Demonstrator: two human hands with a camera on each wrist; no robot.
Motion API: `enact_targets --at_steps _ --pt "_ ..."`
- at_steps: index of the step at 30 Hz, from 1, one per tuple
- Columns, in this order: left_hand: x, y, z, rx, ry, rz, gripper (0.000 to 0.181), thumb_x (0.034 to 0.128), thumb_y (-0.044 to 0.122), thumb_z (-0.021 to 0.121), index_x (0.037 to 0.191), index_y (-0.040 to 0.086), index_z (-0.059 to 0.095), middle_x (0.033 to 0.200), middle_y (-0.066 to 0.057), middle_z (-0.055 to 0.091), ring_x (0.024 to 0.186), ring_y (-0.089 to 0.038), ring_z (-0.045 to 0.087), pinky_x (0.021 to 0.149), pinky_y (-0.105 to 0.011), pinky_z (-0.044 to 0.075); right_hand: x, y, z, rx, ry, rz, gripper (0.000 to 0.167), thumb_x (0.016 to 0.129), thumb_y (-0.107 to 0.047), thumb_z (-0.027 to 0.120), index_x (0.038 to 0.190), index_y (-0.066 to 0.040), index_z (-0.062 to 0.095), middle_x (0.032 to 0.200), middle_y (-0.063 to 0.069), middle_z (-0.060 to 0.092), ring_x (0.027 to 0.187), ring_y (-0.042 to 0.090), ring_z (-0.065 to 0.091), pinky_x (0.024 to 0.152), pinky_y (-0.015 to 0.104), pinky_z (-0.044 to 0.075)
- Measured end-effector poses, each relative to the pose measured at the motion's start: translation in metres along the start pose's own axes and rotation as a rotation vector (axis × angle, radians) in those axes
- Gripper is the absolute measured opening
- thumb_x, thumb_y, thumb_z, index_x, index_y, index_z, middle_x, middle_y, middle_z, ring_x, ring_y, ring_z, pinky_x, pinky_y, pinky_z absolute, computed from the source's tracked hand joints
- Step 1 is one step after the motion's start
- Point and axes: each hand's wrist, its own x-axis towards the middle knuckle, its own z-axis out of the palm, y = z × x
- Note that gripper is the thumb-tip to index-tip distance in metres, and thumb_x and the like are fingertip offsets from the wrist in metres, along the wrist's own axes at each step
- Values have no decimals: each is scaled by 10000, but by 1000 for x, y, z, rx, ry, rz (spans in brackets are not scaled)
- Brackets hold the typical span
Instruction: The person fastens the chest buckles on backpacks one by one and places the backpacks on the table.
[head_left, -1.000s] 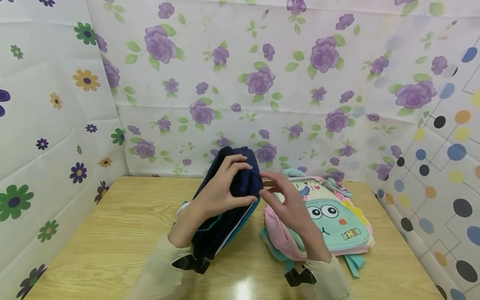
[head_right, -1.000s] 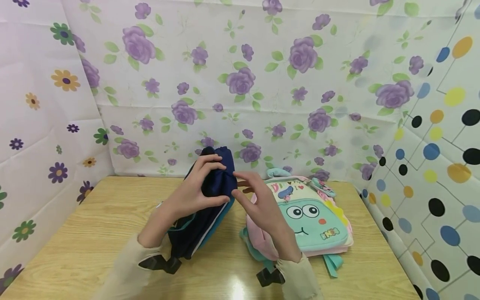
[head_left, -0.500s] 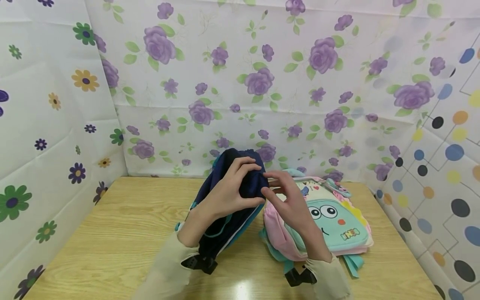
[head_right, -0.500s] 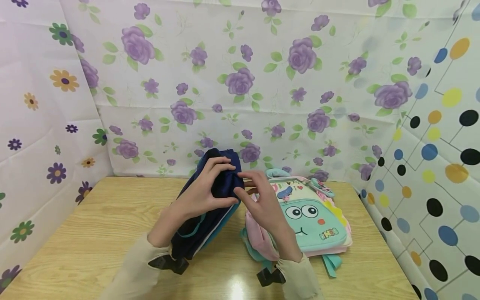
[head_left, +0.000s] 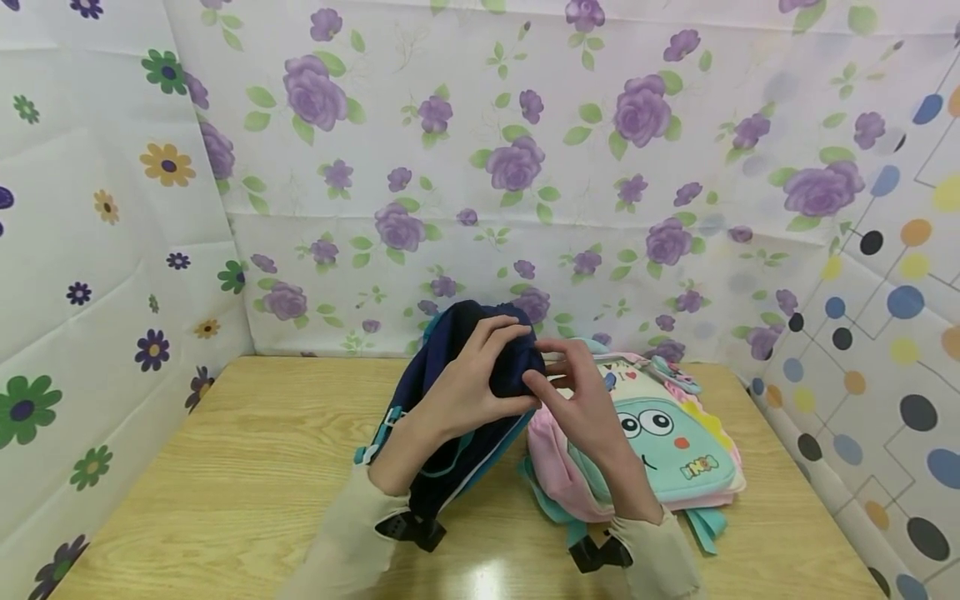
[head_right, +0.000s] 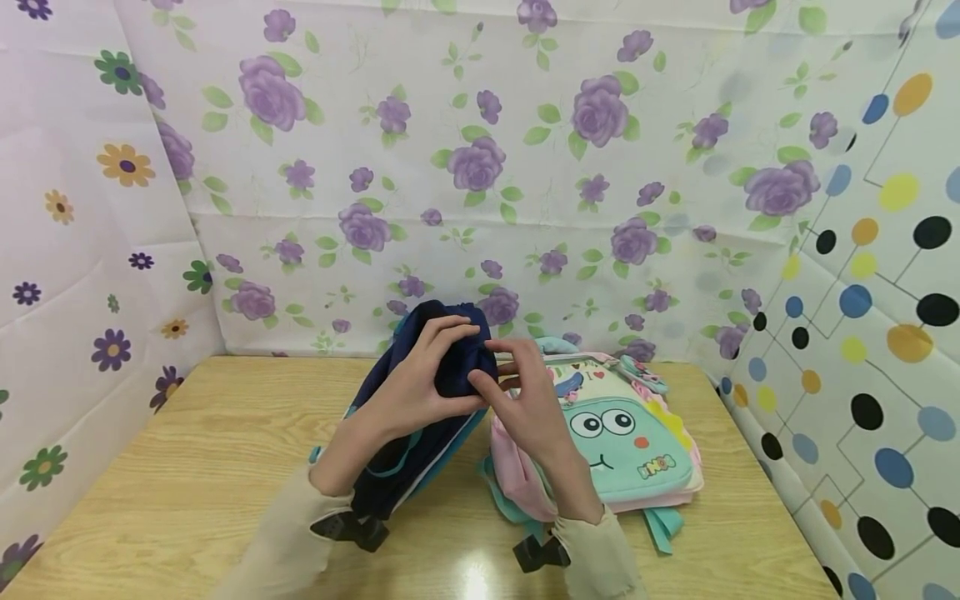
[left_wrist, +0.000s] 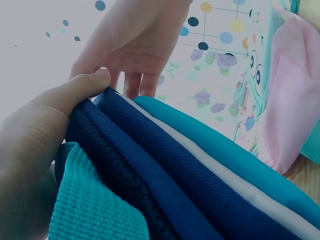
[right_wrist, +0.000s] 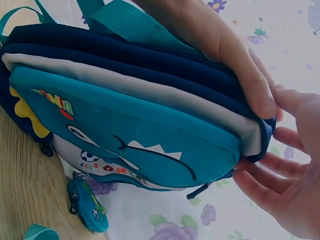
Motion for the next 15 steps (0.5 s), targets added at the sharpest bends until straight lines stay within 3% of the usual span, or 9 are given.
enact_targets --at_steps 8,15 --pt "2 1 7 7 -2 11 884 795 405 833 1508 196 355 1551 -41 305 1367 -245 450 1022 -405 503 1 -1 -2 -25 19 18 465 942 -34 651 1384 -31 507 1329 180 503 1011 330 660 815 270 549" --pt "-3 0 2 46 -4 20 888 781 477 825 1503 216 378 1574 -11 297 1327 -235 490 1001 -397 518 0 0 -6 -48 16 41 424 962 -159 662 1370 -154 546 1323 86 528 995 229 662 789 248 544"
